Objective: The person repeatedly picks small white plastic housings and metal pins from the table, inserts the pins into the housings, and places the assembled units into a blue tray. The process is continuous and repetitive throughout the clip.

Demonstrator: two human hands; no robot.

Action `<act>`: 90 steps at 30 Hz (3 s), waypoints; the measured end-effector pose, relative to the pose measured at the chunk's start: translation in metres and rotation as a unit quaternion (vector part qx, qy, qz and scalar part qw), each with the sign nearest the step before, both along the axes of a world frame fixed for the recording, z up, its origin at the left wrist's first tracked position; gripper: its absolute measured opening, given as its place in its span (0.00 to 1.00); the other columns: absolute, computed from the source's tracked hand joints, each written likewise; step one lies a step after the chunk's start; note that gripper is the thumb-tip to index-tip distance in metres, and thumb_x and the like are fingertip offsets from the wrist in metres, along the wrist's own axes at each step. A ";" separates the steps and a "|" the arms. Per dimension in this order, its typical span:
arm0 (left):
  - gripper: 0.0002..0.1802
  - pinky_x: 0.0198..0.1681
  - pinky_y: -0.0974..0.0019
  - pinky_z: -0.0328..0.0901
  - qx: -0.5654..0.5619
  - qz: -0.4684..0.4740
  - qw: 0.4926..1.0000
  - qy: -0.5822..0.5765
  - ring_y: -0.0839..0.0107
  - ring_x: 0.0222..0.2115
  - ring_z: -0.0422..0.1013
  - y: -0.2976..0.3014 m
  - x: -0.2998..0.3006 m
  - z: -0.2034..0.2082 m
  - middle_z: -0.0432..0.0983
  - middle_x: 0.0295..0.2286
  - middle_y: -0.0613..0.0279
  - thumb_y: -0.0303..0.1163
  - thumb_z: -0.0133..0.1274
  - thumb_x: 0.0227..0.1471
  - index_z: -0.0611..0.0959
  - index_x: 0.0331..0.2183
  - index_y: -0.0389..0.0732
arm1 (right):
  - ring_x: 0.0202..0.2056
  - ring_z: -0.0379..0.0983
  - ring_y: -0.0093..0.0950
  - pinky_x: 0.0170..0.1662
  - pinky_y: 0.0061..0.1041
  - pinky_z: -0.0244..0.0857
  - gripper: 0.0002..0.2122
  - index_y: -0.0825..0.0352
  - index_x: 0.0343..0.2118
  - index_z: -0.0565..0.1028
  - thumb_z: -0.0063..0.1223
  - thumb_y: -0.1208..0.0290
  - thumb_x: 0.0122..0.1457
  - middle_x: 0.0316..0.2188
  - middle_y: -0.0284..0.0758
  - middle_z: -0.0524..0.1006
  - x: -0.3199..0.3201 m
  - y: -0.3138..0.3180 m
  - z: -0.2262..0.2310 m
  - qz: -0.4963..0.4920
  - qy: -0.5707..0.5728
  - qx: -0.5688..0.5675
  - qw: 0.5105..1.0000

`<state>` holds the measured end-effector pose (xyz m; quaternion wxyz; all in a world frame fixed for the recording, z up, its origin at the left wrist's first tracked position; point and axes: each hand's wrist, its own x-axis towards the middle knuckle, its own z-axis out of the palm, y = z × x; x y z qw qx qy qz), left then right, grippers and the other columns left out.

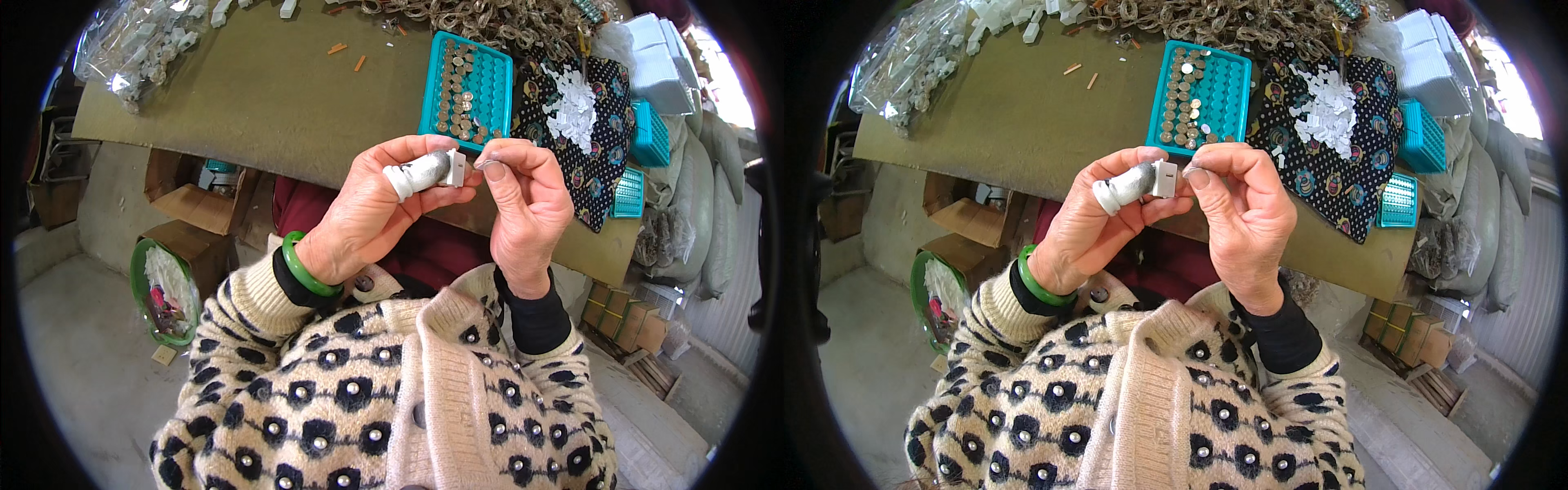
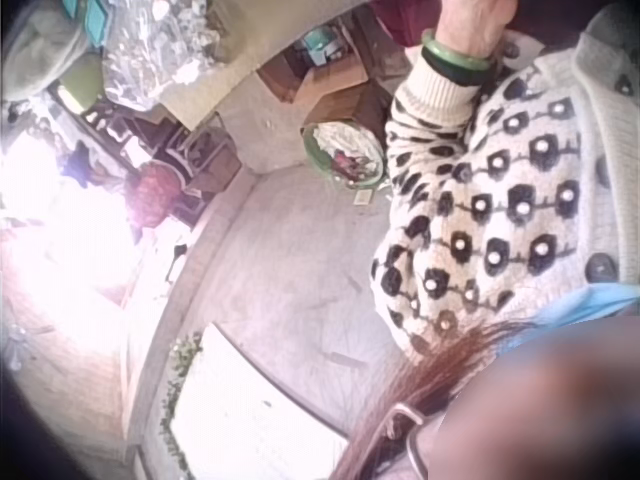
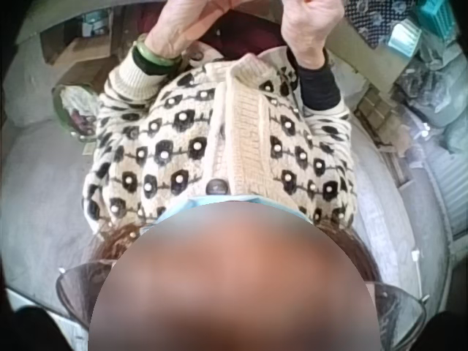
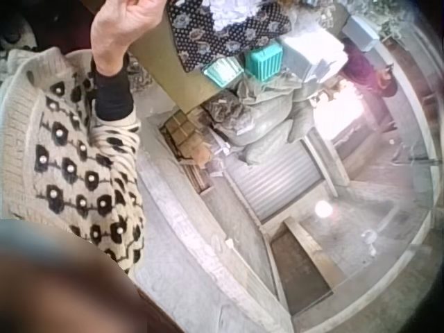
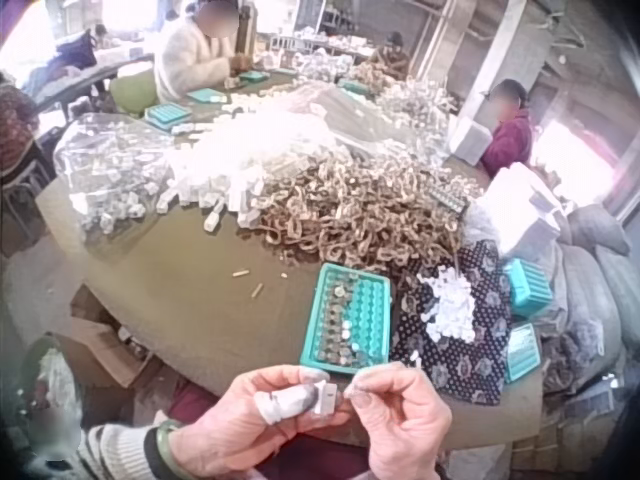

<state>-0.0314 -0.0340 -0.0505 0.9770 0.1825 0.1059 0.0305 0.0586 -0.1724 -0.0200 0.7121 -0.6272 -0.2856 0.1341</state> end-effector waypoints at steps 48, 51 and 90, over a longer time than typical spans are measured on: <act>0.11 0.29 0.67 0.76 0.136 0.029 0.989 0.056 0.59 0.30 0.80 0.015 -0.007 0.017 0.78 0.38 0.46 0.29 0.53 0.58 0.76 0.42 0.35 | 0.25 0.71 0.33 0.29 0.28 0.65 0.02 0.69 0.28 0.74 0.55 0.81 0.52 0.25 0.38 0.73 0.086 0.026 0.032 0.045 -0.315 -0.249 0.915; 0.10 0.29 0.68 0.76 0.142 0.034 0.988 0.055 0.60 0.30 0.79 0.025 -0.006 0.015 0.78 0.38 0.45 0.27 0.52 0.58 0.77 0.42 0.35 | 0.26 0.70 0.34 0.30 0.30 0.65 0.03 0.70 0.29 0.73 0.54 0.83 0.52 0.27 0.38 0.71 0.127 0.044 0.022 -0.041 -0.462 -0.253 0.849; 0.14 0.23 0.74 0.63 0.117 0.054 0.992 0.016 0.76 0.26 0.69 0.039 0.014 0.017 0.73 0.32 0.61 0.30 0.56 0.55 0.76 0.43 0.38 | 0.37 0.79 0.40 0.40 0.42 0.77 0.02 0.67 0.33 0.72 0.51 0.75 0.61 0.34 0.48 0.79 0.142 0.039 0.039 0.104 0.245 0.116 0.957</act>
